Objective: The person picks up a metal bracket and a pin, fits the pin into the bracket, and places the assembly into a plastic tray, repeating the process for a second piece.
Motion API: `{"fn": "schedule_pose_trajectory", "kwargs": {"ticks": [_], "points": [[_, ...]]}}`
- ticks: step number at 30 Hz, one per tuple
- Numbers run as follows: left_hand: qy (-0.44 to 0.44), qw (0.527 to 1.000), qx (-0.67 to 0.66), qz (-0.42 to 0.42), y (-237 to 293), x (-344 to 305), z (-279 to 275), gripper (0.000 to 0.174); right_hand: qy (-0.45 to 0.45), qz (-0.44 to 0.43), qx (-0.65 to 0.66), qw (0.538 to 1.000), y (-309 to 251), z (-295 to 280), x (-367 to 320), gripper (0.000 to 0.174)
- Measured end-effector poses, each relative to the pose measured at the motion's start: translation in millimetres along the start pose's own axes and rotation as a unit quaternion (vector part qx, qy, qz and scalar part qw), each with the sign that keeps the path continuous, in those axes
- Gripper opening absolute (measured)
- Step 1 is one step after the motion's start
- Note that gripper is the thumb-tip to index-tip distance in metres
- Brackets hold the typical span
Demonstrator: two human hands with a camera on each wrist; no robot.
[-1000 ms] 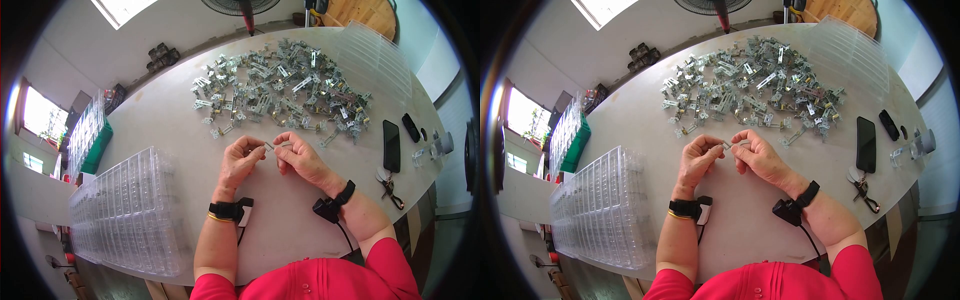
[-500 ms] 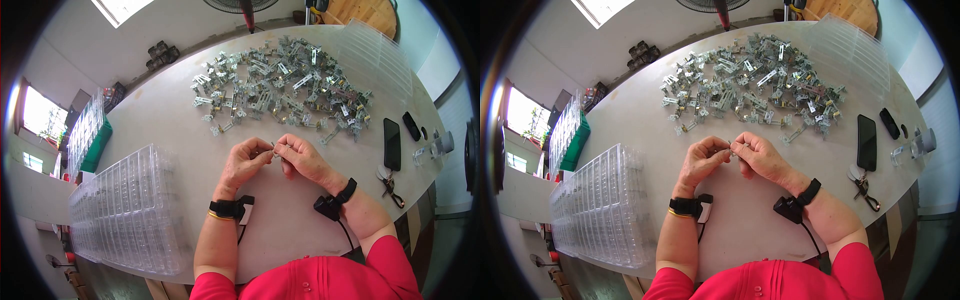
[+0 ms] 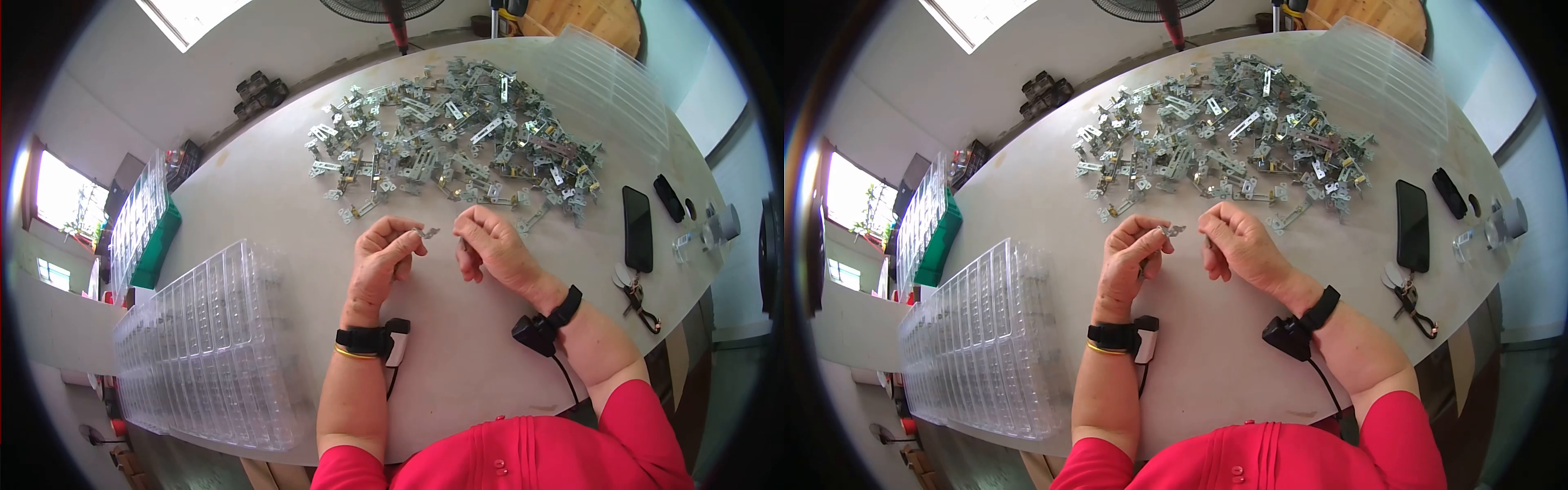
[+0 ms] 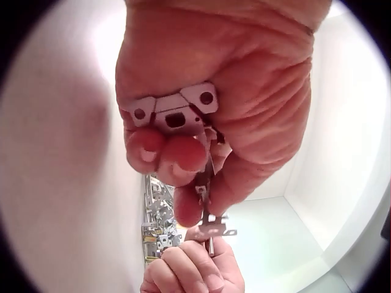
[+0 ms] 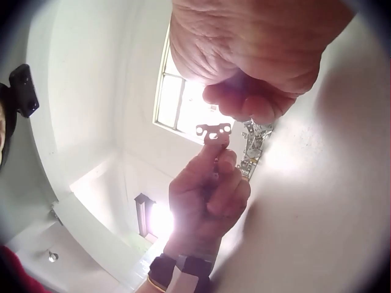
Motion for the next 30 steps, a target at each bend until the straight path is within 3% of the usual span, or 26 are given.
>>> {"fn": "schedule_pose_trajectory", "kwargs": {"ticks": [6, 30], "points": [[0.013, 1.0, -0.02, -0.001, -1.0, 1.5, -1.9, 0.014, -0.054, 0.028, -0.061, 0.996, 4.8, 6.4, -3.0, 0.017], [-0.012, 0.997, 0.07, 0.015, 2.5, -2.6, 4.1, 0.021, -0.042, 0.042, -0.075, 0.995, 6.8, 3.5, 0.2, 0.019]]}}
Point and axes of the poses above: each hand's wrist, its own x-axis towards the middle knuckle, its own z-axis out of the palm, y = z × x, the point moved 2 cm from there along x, towards the middle knuckle, and after that the axes turned 11 degrees about y, right-handed, at the moved point
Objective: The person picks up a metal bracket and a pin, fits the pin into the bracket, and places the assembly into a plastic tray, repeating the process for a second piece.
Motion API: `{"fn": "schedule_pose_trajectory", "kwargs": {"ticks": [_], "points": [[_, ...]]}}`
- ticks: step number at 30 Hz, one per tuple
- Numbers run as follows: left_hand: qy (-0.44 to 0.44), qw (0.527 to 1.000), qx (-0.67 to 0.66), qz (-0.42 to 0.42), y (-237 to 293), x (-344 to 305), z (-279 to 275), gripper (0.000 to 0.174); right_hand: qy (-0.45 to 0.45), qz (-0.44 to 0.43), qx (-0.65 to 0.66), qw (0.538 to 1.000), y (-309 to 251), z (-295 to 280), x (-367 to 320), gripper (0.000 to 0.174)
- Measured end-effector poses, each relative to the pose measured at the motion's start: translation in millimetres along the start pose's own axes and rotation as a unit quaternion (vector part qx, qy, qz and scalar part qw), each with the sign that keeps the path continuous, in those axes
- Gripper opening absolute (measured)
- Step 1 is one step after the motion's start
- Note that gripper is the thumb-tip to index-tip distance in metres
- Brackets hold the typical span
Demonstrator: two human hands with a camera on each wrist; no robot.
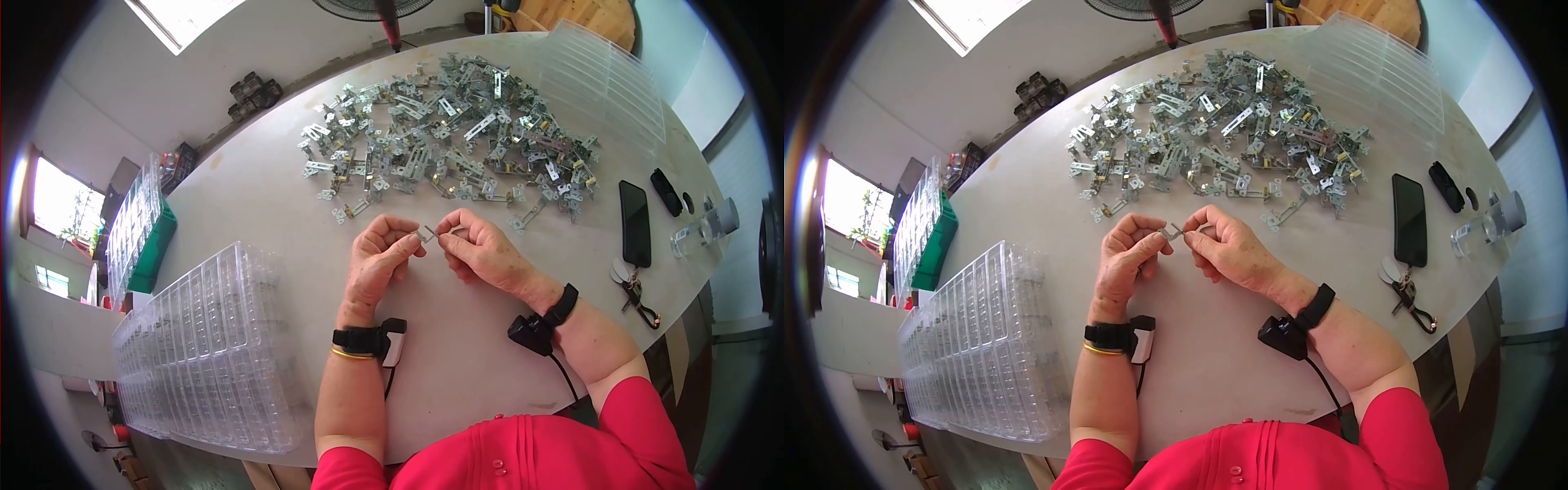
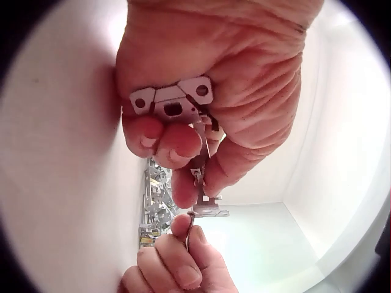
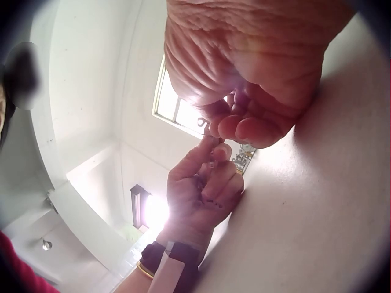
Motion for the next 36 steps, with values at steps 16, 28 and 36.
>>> {"fn": "schedule_pose_trajectory", "kwargs": {"ticks": [16, 28, 36], "points": [[-0.078, 0.997, 0.006, -0.014, 4.3, -3.1, 3.3, 0.019, -0.088, 0.077, 0.152, 0.981, 5.4, -8.1, 5.5, 0.021], [-0.048, 0.997, -0.06, -0.027, -0.2, 1.4, -3.5, 0.016, 0.026, -0.077, 0.045, 0.996, 7.8, -2.9, 5.8, 0.018], [-0.028, 0.997, -0.061, -0.049, -3.9, 4.5, -5.9, 0.016, -0.006, -0.224, -0.04, 0.974, 2.6, -3.3, 1.2, 0.008]]}}
Point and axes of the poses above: each hand's wrist, its own x-axis towards the middle knuckle, its own z-axis out of the palm, y = z × x, the point moved 2 cm from there along x, towards the middle knuckle, and after that the axes turned 11 degrees about y, right-handed, at the moved point
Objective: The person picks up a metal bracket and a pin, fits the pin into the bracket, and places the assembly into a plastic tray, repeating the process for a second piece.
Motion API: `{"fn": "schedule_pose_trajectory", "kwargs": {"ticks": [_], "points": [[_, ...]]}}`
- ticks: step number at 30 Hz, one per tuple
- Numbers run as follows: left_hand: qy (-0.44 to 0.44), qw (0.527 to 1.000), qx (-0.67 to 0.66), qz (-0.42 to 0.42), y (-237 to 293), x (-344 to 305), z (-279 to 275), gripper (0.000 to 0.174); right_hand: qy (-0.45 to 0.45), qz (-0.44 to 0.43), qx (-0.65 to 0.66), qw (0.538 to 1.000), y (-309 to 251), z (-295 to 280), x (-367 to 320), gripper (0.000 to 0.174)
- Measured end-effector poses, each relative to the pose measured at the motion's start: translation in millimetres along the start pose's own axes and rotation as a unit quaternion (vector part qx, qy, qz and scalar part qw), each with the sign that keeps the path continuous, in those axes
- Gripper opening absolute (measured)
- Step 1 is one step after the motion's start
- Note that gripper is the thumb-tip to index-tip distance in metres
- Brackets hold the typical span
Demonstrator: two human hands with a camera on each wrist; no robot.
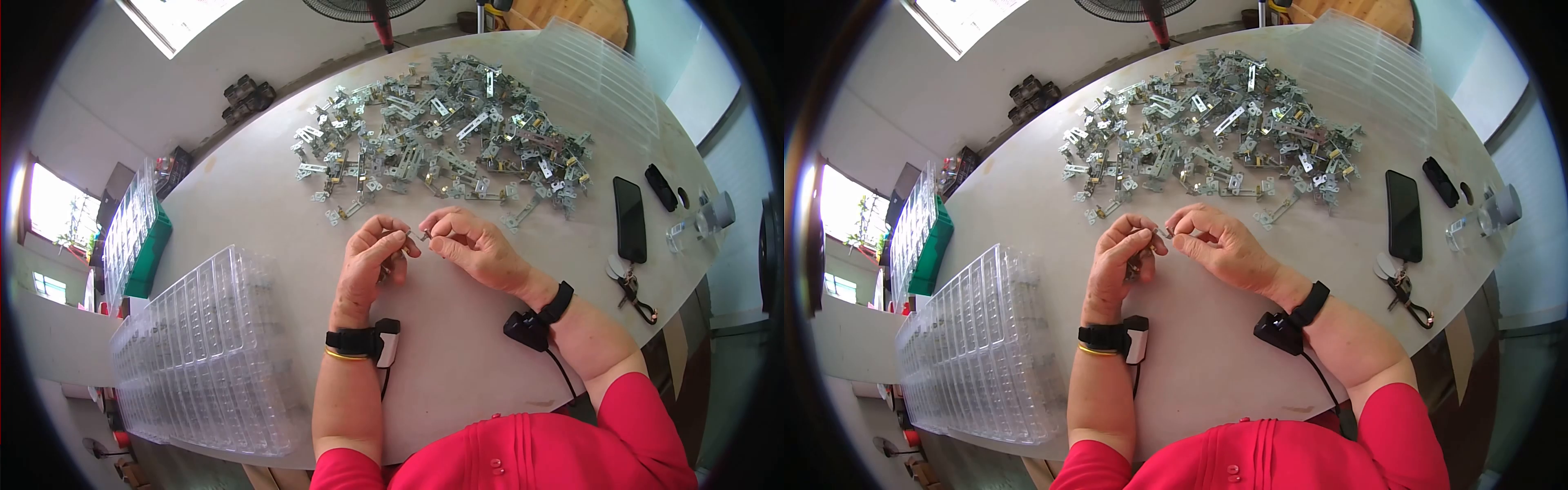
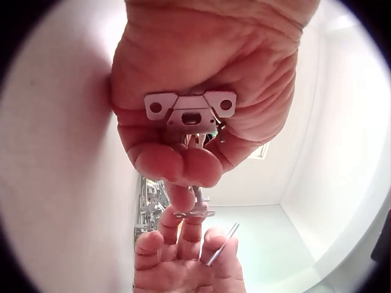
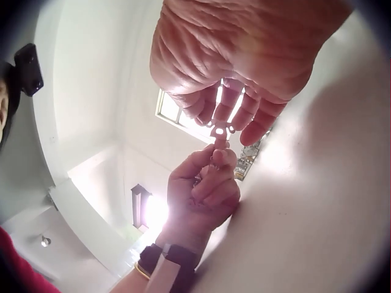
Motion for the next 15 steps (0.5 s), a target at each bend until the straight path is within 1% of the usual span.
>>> {"fn": "schedule_pose_trajectory", "kwargs": {"ticks": [2, 4, 5, 6, 7, 8, 9, 10, 11, 12, 13, 15], "points": [[-0.005, 1.0, 0.008, -0.007, 0.7, -0.9, 0.3, 0.017, 0.011, 0.0, -0.004, 1.0, 1.2, 1.0, 0.3, 0.009], [-0.034, 0.999, -0.006, -0.008, 1.3, -2.5, 4.9, 0.025, 0.022, 0.001, -0.008, 1.0, 2.0, 1.2, 1.1, 0.009], [-0.034, 0.999, -0.007, -0.008, 1.7, -2.7, 4.9, 0.025, 0.029, 0.022, 0.007, 0.999, 3.0, 0.9, 1.3, 0.01], [-0.048, 0.998, -0.041, -0.014, 2.3, -3.0, 5.3, 0.031, 0.035, 0.043, 0.021, 0.998, 4.1, 0.7, 1.6, 0.011], [-0.062, 0.995, -0.076, -0.02, 3.2, -3.2, 5.7, 0.037, 0.035, 0.042, 0.021, 0.998, 4.4, -0.5, 2.6, 0.011], [-0.062, 0.995, -0.075, -0.018, 4.3, -3.3, 6.5, 0.037, 0.04, 0.077, 0.06, 0.994, 5.8, -3.2, 3.9, 0.013], [-0.095, 0.986, -0.136, -0.022, 6.2, -3.7, 9.6, 0.042, 0.046, 0.111, 0.098, 0.988, 7.2, -5.2, 5.0, 0.014], [-0.128, 0.972, -0.196, -0.026, 8.1, -3.8, 12.0, 0.047, 0.045, 0.109, 0.098, 0.988, 8.6, -6.0, 5.6, 0.014], [-0.128, 0.972, -0.195, -0.024, 8.5, -3.5, 12.3, 0.047, 0.048, 0.122, 0.157, 0.979, 11.2, -6.2, 6.1, 0.015], [-0.121, 0.974, -0.191, 0.01, 9.2, -3.8, 11.5, 0.049, 0.051, 0.135, 0.216, 0.966, 12.9, -6.5, 6.3, 0.015], [-0.115, 0.975, -0.185, 0.044, 9.7, -4.0, 10.6, 0.052, 0.05, 0.133, 0.216, 0.966, 13.4, -7.1, 6.5, 0.015], [-0.118, 0.976, -0.18, 0.039, 7.0, -3.7, 9.2, 0.05, 0.044, 0.157, 0.239, 0.957, 14.5, -7.3, 6.1, 0.015]]}}
Point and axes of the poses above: each hand's wrist, its own x-axis towards the middle knuckle, its own z-axis out of the palm, y = z × x, the point moved 2 cm from there along x, towards the middle knuckle, and after that the axes turned 11 degrees about y, right-handed, at the moved point
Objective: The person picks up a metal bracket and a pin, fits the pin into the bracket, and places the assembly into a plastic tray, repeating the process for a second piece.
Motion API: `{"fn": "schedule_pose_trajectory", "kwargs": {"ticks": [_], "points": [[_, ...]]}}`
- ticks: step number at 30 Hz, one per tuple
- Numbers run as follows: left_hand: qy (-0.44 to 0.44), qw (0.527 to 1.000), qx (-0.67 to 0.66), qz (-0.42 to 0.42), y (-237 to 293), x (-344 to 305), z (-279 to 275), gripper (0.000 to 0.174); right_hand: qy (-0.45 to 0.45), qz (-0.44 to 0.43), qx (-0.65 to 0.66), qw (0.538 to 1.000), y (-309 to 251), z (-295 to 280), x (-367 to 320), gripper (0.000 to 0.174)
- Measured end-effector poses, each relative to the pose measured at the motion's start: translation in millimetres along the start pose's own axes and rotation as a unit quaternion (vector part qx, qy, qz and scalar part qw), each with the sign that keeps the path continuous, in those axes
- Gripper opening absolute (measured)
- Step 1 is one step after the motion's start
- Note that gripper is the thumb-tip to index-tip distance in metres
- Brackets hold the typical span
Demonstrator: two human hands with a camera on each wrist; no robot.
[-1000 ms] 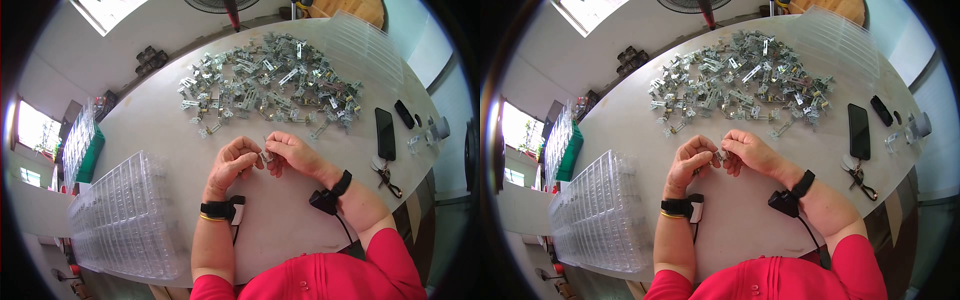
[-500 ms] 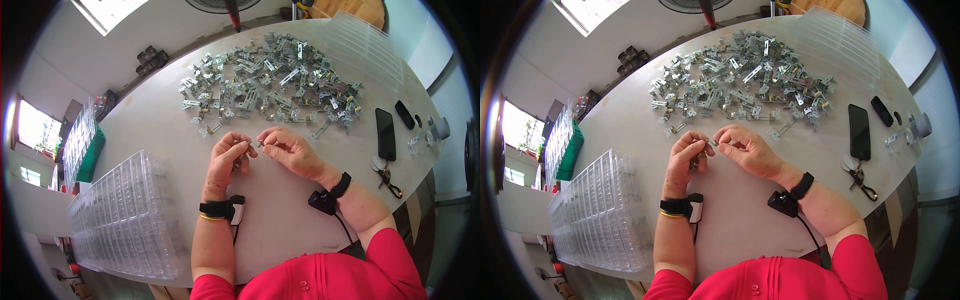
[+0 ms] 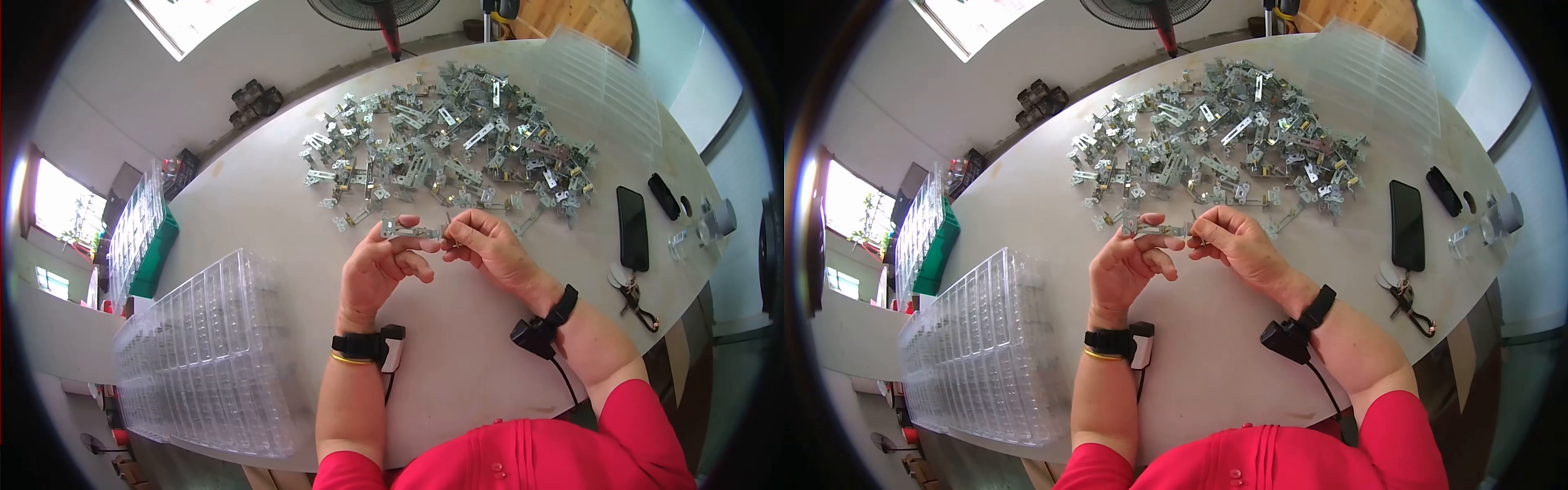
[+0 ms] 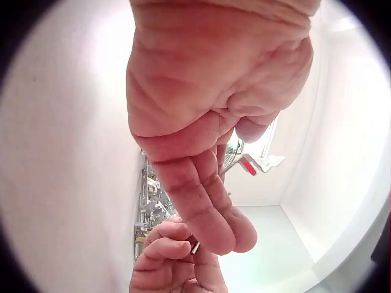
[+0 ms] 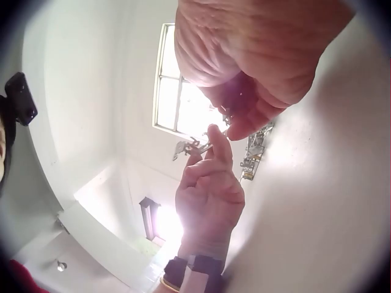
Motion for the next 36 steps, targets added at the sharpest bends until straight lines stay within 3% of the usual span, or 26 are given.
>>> {"fn": "schedule_pose_trajectory", "kwargs": {"ticks": [8, 10, 13, 16, 17, 19, 23, 25, 36], "points": [[0.025, 0.994, 0.103, -0.005, -5.4, 0.8, -20.2, 0.035, 0.001, 0.05, 0.012, 0.999, -0.8, 5.6, -4.5, 0.016], [0.115, 0.961, 0.237, 0.088, -8.4, 3.2, -20.2, 0.034, -0.004, 0.06, -0.005, 0.998, 0.5, 6.3, -4.5, 0.017], [0.172, 0.964, 0.152, 0.138, -9.5, 3.6, -1.9, 0.033, -0.007, 0.054, -0.044, 0.998, 3.9, 8.6, -3.8, 0.017], [0.129, 0.982, 0.107, 0.083, -7.0, 2.0, -1.6, 0.033, 0.036, 0.024, -0.082, 0.996, 3.1, 8.5, -4.3, 0.018], [0.129, 0.982, 0.107, 0.083, -6.2, 2.1, -6.0, 0.033, 0.031, 0.033, -0.077, 0.996, 0.5, 7.8, -5.2, 0.018], [0.127, 0.964, 0.227, 0.06, -8.2, 3.4, -16.1, 0.034, 0.027, 0.044, -0.072, 0.996, -2.8, 8.6, -6.8, 0.018], [0.109, 0.974, 0.192, 0.055, -11.8, 3.7, -16.1, 0.035, -0.007, 0.03, -0.116, 0.993, -6.5, 12.1, -9.2, 0.02], [0.134, 0.943, 0.298, 0.057, -8.0, 0.6, -7.8, 0.036, -0.025, 0.027, -0.11, 0.993, -7.1, 13.5, -10.4, 0.02], [0.143, 0.898, 0.411, 0.072, -3.7, -2.0, 1.4, 0.038, -0.018, 0.015, -0.128, 0.991, -8.6, 14.1, -10.6, 0.019]]}}
Point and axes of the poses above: each hand's wrist, its own x-axis towards the middle knuckle, its own z-axis out of the palm, y = z × x, the point moved 2 cm from there along x, towards the middle knuckle, and after that the axes turned 11 degrees about y, right-handed, at the moved point
